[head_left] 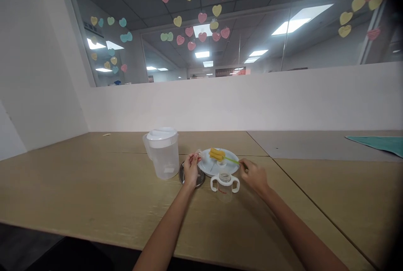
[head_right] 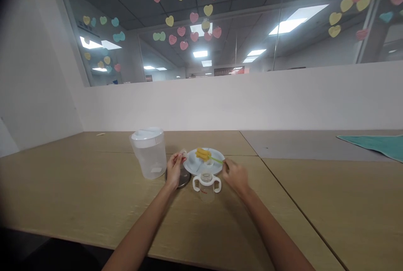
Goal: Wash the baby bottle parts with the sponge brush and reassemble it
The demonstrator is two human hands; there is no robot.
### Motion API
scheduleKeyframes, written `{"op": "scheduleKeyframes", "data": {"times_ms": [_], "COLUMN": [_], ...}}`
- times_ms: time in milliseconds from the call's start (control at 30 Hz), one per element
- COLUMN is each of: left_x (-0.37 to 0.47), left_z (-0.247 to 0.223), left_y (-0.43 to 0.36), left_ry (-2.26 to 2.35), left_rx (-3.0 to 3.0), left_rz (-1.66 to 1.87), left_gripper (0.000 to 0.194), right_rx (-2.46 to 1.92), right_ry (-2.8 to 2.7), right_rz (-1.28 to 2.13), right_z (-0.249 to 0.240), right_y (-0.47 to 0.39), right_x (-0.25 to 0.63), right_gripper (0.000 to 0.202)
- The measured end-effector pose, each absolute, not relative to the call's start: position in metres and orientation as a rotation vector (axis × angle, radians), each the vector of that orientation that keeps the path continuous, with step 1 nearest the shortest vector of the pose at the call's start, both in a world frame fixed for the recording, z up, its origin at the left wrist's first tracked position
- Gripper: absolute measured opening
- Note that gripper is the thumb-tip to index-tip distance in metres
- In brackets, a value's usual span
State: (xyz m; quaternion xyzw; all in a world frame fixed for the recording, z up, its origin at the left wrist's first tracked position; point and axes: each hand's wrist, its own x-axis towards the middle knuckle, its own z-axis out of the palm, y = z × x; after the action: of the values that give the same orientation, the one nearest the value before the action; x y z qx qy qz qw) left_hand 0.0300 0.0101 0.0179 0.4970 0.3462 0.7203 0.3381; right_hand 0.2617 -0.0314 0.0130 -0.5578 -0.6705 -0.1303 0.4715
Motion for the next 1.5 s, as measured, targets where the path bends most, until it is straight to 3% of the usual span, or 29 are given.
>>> {"op": "scheduleKeyframes", "data": {"times_ms": [400,533,800,1133,1500], "left_x": [0.024,0.025,0.026,0.029,0.031], "left_z": [0.019,0.020,0.017,0.022,0.022], "left_y": [0.001,0.000,0.000,-0.002,0.000], "left_ry": [1.208,1.140,1.109,1.066,0.997], "left_rx": [1.687,1.729,1.765,1.665,1.677], "left_rz": [1.954,1.920,1.862,1.960,2.060], "left_gripper": [0.027,0.027,0.026,0.036,0.039], "right_rx": [-0.939,-1.001,-1.398,-0.983,-0.904], "right_ry": [-1.239,-1.475,-1.521,-1.295,-1.287], "right_rz": [0.501,0.449,-0.040,0.596,0.746], "right_z": [0.027,0.025,0.020,0.027,0.031], "right_y": [-0.034,-0.031,-0.030,-0.025,-0.033], "right_x": [0.257,0.261,0.261,0.262,0.254], "right_gripper": [0.018,0.015,0.019,0.020,0.017]}}
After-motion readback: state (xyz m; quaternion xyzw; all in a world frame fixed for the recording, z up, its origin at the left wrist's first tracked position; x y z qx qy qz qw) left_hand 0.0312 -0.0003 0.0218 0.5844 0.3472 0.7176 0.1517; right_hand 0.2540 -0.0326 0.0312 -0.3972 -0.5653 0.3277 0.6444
